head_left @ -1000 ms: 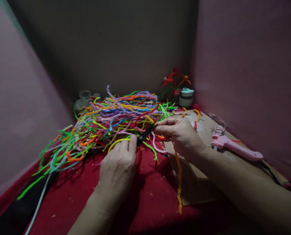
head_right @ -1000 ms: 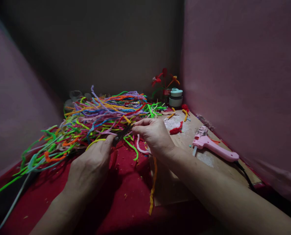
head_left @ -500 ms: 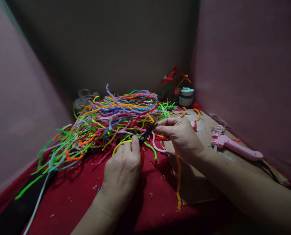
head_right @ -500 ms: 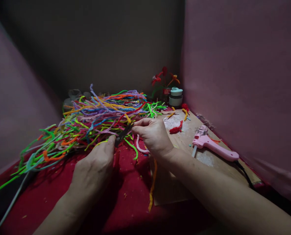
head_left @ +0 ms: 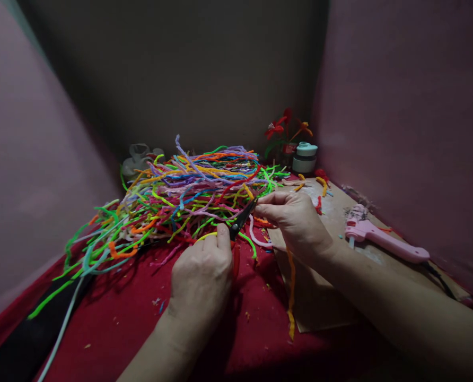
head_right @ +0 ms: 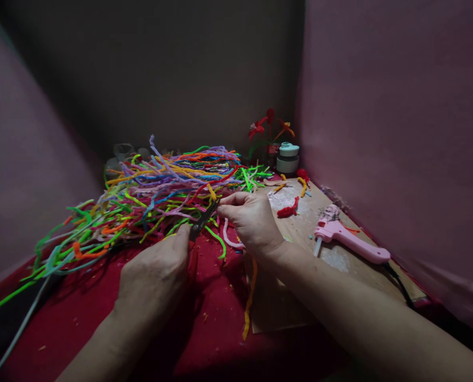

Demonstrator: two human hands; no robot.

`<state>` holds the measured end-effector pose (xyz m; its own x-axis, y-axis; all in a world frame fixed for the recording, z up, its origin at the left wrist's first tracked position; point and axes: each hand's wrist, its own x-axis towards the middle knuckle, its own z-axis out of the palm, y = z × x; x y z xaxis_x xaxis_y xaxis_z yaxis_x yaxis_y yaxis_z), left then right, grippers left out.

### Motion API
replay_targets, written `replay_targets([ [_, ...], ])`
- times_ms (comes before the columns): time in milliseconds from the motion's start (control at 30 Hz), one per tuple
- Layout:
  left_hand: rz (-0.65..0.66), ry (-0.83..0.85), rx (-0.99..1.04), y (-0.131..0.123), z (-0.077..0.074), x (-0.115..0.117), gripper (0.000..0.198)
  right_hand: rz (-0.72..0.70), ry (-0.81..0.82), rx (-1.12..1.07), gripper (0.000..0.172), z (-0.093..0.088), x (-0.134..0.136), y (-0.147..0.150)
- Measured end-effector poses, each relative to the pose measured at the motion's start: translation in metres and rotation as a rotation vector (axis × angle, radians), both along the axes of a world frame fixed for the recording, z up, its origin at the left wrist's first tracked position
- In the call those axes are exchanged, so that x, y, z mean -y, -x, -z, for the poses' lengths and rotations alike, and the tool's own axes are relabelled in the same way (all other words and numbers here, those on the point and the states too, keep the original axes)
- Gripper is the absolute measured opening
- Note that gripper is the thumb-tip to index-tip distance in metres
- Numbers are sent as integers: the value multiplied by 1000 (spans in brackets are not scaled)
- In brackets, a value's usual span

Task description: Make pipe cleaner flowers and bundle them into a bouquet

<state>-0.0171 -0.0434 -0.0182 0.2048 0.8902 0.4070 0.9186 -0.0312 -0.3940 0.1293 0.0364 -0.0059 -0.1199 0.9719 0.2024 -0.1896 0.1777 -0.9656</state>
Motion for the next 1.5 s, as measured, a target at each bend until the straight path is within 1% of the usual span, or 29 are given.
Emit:
replay_targets([
  [67,19,20,41,3,2,-1,39,-7,6,-15,3,1,-1,0],
  [133,9,7,100,7,3,-2,41,-19,13,-7,4,1,-2,0],
  [233,-97,5,195,13,-2,-5,39,-38,57,-8,6,-1,-1,1],
  [267,-138,39,212,15,-4,-6,38,-44,81,-32,7,-2,0,1],
  [333,-185,162,211,20,-8,-9,35,-63,115,-103,9,-5,-1,1],
  [400,-171,301,197,24,-9,-12,33,-91,132,-177,11,-7,-3,1],
  [467,-145,393,194,28,-7,-16,32,-124,168,-258,11,-7,-8,-1],
  [600,-114,452,223,37,-3,-21,31,-181,337,-440,8,-9,-16,-3],
  [700,-105,495,239,40,-3,-23,30,-231,422,-486,7,-12,-15,-4],
  [867,-101,502,266,41,-4,-24,31,-278,458,-524,6,-12,-11,-3],
  [1033,-43,490,286,45,-1,-25,30,-345,467,-586,7,-9,-12,-3],
  [1100,-25,490,278,47,0,-26,30,-346,484,-594,8,-9,-11,-3],
  [1167,-5,444,282,48,1,-26,28,-328,493,-596,9,-9,-11,-3],
  [1233,48,323,345,45,2,-27,29,-308,496,-629,9,-9,-13,-3],
  [1267,99,246,400,42,3,-27,32,-299,503,-656,9,-9,-14,-3],
  [1333,267,139,507,34,6,-28,44,-274,527,-710,11,-9,-17,-3],
  [1367,362,122,538,28,9,-29,50,-262,537,-727,13,-9,-18,-3],
  [1400,468,153,530,22,11,-29,53,-251,544,-738,14,-9,-20,-3],
  [1467,610,202,516,11,15,-28,51,-241,551,-762,18,-8,-22,-4],
  [1500,678,219,542,6,17,-26,47,-244,558,-777,19,-7,-23,-4],
])
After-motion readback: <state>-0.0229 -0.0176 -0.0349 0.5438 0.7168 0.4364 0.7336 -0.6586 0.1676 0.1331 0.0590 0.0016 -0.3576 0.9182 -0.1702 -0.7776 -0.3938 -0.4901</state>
